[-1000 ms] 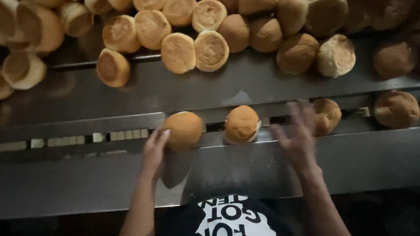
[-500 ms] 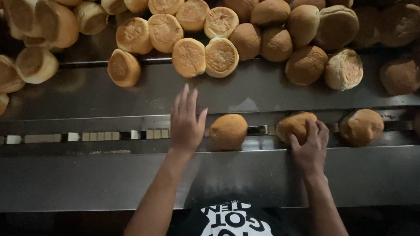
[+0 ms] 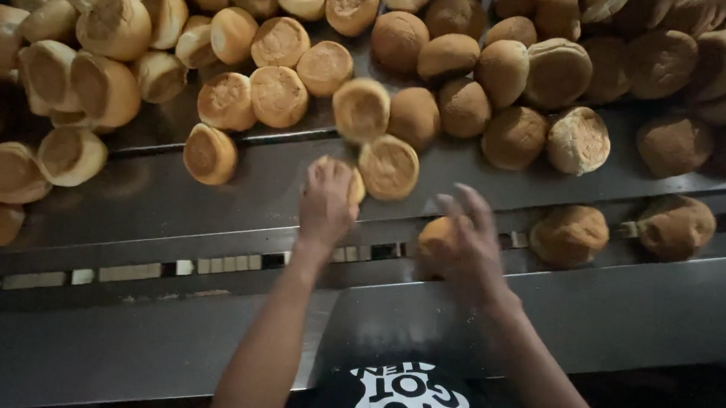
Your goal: The person picks up round buns from a pile on a conveyor belt and places them into slots on a lower conveyor belt. The person handles the buns one at a time, orienting them before placement.
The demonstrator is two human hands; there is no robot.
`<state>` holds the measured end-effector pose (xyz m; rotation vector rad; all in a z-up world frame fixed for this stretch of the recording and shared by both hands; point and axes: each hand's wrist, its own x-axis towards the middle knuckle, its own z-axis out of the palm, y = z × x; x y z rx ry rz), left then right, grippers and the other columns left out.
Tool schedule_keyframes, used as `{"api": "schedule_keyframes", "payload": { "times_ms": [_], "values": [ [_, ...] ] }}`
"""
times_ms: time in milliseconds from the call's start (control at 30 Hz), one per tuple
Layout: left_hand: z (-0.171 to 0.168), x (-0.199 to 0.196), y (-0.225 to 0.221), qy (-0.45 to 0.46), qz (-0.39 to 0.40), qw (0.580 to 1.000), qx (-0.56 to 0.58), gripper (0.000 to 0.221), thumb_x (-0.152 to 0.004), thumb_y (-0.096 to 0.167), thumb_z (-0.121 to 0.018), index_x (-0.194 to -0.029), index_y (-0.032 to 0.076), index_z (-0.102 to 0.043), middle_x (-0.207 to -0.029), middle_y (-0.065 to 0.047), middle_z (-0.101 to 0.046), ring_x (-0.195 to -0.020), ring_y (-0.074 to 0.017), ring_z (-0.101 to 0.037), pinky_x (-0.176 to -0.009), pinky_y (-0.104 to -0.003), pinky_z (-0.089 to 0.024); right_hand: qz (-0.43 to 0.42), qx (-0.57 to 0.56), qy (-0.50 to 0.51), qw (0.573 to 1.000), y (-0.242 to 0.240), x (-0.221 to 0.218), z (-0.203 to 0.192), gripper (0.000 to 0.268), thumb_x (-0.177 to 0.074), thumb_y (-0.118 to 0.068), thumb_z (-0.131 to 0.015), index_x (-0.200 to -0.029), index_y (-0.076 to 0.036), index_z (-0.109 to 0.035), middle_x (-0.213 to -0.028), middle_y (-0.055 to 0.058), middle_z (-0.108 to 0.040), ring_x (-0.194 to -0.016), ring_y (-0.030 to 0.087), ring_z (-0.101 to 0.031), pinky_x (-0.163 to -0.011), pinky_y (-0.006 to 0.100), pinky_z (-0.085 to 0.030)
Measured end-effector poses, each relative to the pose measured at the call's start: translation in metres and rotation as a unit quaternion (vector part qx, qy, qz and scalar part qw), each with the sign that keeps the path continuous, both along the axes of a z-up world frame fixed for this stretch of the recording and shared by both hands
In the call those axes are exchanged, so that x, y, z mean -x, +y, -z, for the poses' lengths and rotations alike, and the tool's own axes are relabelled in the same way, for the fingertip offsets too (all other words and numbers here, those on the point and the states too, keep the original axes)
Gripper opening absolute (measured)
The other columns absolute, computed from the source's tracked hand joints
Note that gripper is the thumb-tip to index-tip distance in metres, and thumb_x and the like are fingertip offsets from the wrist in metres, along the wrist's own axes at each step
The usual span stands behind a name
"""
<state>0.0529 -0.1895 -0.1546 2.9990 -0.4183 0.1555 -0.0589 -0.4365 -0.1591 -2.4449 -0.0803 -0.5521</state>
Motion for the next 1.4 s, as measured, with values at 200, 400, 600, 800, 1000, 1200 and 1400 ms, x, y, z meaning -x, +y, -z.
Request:
{"api": "schedule_keyframes", "payload": {
  "times_ms": [200, 400, 600, 800, 1000, 1200, 1400],
  "values": [
    [-0.007, 0.075, 0.032, 0.144, -0.025, 0.985, 0.095, 0.056, -0.073, 0.023, -0.086, -0.125, 0.022, -0.065, -0.139, -0.005, -0.051, -0.134, -0.0348, -0.045, -0.096, -0.052, -0.051, -0.189, 0.192, -0.041, 0.962, 0.073, -0.059, 0.062, 0.082, -0.071, -0.029, -0.08, -0.149, -0.029, -0.054, -0.153, 0.011, -0.049, -0.144, 0.04, -0.041, -0.104, 0.063, -0.039],
    [0.03, 0.102, 0.116, 0.158, -0.166, 0.888, 0.398, 0.047, -0.075, 0.011, -0.072, -0.122, 0.011, -0.071, -0.125, -0.016, -0.066, -0.12, -0.0412, -0.062, -0.1, -0.046, -0.053, -0.188, -0.231, 0.256, 0.92, 0.106, -0.042, 0.026, 0.076, -0.075, -0.022, -0.085, -0.146, -0.016, -0.057, -0.129, 0.021, -0.069, -0.123, 0.045, -0.063, -0.095, 0.055, -0.051],
    [0.039, 0.124, 0.141, 0.335, -0.386, 0.628, 0.587, 0.054, -0.098, 0.039, -0.066, -0.145, 0.015, -0.058, -0.147, -0.018, -0.057, -0.137, -0.035, -0.053, -0.114, -0.056, -0.039, 0.077, -0.406, 0.445, 0.795, 0.071, -0.012, 0.019, 0.044, -0.088, -0.05, -0.078, -0.109, -0.011, -0.077, -0.099, 0.017, -0.067, -0.092, 0.035, -0.061, -0.072, 0.051, -0.047],
    [0.014, 0.115, 0.105, 0.209, -0.232, 0.909, 0.276, 0.042, -0.104, 0.024, -0.057, -0.142, 0.006, -0.057, -0.123, -0.023, -0.069, -0.112, -0.0377, -0.07, -0.091, -0.049, -0.059, 0.166, 0.014, 0.432, 0.887, 0.007, -0.017, 0.068, 0.059, -0.085, -0.07, -0.069, -0.117, -0.02, -0.071, -0.112, 0.014, -0.072, -0.112, 0.038, -0.067, -0.087, 0.055, -0.054],
    [0.011, 0.132, 0.075, 0.096, -0.06, 0.969, 0.221, 0.029, -0.108, 0.018, -0.048, -0.131, 0.009, -0.063, -0.112, -0.015, -0.069, -0.101, -0.0311, -0.071, -0.081, -0.039, -0.062, -0.06, -0.069, 0.012, 0.996, 0.06, 0.024, 0.007, 0.055, -0.086, -0.015, -0.081, -0.138, -0.008, -0.063, -0.13, 0.017, -0.063, -0.131, 0.037, -0.054, -0.114, 0.047, -0.037],
    [0.083, 0.131, 0.058, -0.004, 0.102, 0.993, 0.058, 0.041, -0.093, 0.023, -0.069, -0.134, 0.016, -0.065, -0.14, -0.014, -0.06, -0.117, -0.0324, -0.062, -0.102, -0.051, -0.05, -0.03, -0.108, 0.181, 0.977, 0.091, 0.016, 0.013, 0.067, -0.083, -0.01, -0.079, -0.145, -0.012, -0.054, -0.129, 0.022, -0.063, -0.123, 0.047, -0.059, -0.104, 0.061, -0.047],
    [0.007, 0.12, 0.086, 0.073, 0.022, 0.966, 0.246, 0.049, -0.098, 0.03, -0.066, -0.142, 0.012, -0.058, -0.147, -0.017, -0.057, -0.129, -0.0357, -0.057, -0.105, -0.051, -0.044, 0.093, -0.254, 0.015, 0.963, 0.096, 0.009, -0.021, 0.053, -0.102, -0.017, -0.065, -0.152, -0.011, -0.047, -0.131, 0.022, -0.055, -0.116, 0.041, -0.061, -0.097, 0.051, -0.051]
  ]
}}
